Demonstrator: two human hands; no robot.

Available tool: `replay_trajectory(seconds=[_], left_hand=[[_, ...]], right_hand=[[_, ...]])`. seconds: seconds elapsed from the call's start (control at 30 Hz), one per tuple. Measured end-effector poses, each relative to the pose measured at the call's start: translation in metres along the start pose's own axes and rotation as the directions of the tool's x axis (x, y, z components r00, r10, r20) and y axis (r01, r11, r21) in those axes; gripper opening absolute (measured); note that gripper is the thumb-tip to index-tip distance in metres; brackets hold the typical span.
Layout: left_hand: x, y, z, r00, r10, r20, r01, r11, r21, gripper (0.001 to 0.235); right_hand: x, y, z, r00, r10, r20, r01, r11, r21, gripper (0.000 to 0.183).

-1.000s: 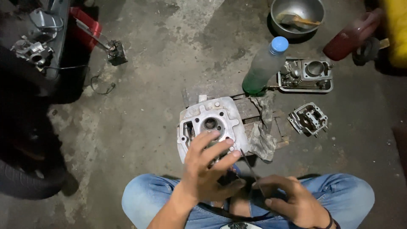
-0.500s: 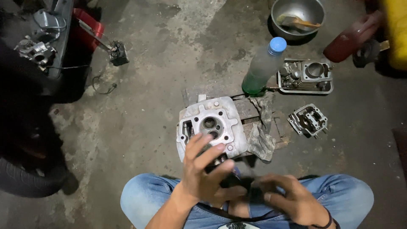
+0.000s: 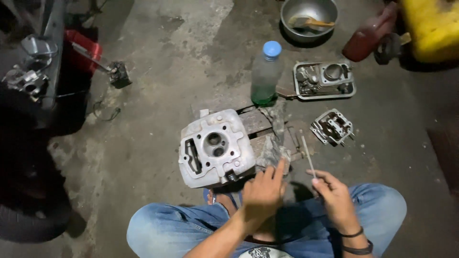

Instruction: The person cleans a metal engine cylinder head using a rag and a metal pick. They wipe the exterior surfaces and then scrape the interior ports and holes to remove residue.

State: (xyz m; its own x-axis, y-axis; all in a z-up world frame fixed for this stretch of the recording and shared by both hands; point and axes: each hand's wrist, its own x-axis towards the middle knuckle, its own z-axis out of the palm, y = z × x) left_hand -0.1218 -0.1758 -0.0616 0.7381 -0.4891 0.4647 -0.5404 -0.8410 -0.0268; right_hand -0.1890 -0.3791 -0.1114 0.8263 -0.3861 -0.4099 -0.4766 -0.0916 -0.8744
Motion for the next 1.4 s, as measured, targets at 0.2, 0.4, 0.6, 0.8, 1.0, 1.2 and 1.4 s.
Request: replay_trajectory(seconds=[0.2,0.4,0.6,0.8,1.0,1.2,1.4], left_hand=[[-0.002,0.003,0.045,0.811,-0.028,0.585,0.326,0.851,-0.411,0.028],[0.008,0.021,0.048,0.838,-0.373,0.398,0.518,0.314,-0.796,0.020],[-0.014,0.030,0.084,0.690,-0.312,0.654,0.525,-0.406,-0.748,0.017],[-0.017,0.028,0.081,0.560,-0.178,0.809,0.469,-0.737,-0.487,0.014],[-0.002,0.025,0.075,0.496,-0.245,0.833,0.603,-0.593,-0.534,0.030],[0.011,0.027,0.093,0.494,-0.361,0.791,0.460,-0.664,-0.590,0.022],[0.034,0.047,0.094,0.482,-0.339,0.808,0.400,-0.735,-0.547,0.024]], right_hand=[[-0.013,0.007,0.013,0.989,0.142,-0.037,-0.145,0.982,-0.119,0.047],[-0.023,0.038,0.028,0.991,-0.111,-0.077,0.113,0.993,0.020,0.042],[-0.026,0.027,0.043,0.999,-0.039,0.034,0.041,0.998,-0.050,0.044],[-0.030,0.011,0.040,0.998,-0.022,0.052,0.022,1.000,0.015,0.044],[-0.034,0.000,0.036,0.990,-0.007,0.142,0.010,1.000,-0.017,0.046],[-0.038,-0.011,0.030,0.992,0.001,0.123,0.029,0.970,-0.241,0.053],[-0.042,-0.030,0.002,0.993,0.057,0.099,-0.037,0.981,-0.190,0.050]])
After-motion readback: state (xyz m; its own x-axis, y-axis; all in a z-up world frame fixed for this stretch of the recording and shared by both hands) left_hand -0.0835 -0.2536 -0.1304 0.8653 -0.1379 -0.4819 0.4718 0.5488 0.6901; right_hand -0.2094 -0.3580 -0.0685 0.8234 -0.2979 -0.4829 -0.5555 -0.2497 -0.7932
